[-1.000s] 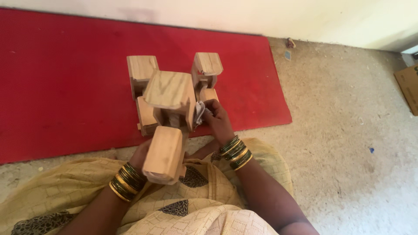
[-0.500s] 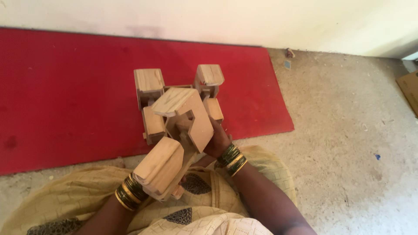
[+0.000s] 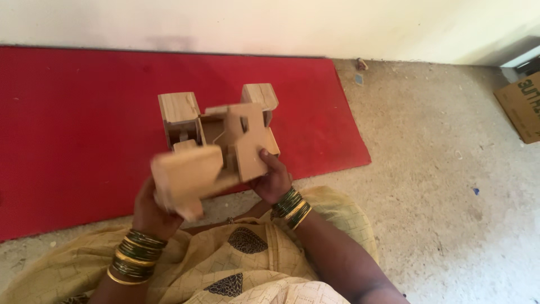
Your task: The person sits on the floor and wipes several small wooden blocks and a wooden tray with a white cloth. They handle each piece individually, turning them over to wipe all sides, then place them back on the red mat.
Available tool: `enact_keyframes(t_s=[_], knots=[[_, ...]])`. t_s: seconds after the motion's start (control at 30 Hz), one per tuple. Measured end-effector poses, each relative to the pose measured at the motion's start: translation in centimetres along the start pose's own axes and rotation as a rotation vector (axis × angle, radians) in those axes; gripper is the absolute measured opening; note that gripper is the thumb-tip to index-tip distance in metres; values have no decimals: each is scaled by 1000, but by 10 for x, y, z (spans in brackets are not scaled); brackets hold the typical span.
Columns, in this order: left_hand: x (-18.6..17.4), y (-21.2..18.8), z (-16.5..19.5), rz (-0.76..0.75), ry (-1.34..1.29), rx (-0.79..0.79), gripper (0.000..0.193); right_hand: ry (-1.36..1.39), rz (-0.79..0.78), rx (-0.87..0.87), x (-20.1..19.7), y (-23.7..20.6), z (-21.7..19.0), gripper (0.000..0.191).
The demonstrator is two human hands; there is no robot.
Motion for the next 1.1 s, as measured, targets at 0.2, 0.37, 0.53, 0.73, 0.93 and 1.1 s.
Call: enact_keyframes(t_s=[0.2, 0.37, 0.53, 0.73, 0.93, 1.1], knots=[[-14, 10, -20, 298, 239, 218, 69, -82, -43, -231, 24, -13, -20, 42], [35, 0, -25, -56, -207, 208, 72, -1149, 326, -331, 39, -44, -31, 56], [30, 0, -11, -177, -129, 245, 91, -353, -21, -399, 82, -39, -19, 88], [-52, 40, -45, -79, 83, 107, 69, -1120, -154, -674, 114, -72, -4, 104], [-65, 39, -37, -73, -188, 102, 49, -859, -326, -462, 102, -71, 14, 83], [-48, 30, -31, -65, -226, 84, 49, -1127, 39, -697, 86, -68, -21, 41]])
Point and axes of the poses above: each hand's wrist, its own y-axis towards the middle knuckle, its own x-axis out of the palm, z = x × y, the point moved 7 cm from there along y, towards the middle knuckle, and after that the axes turned 5 degrees about -y, right-handed, at the moved point
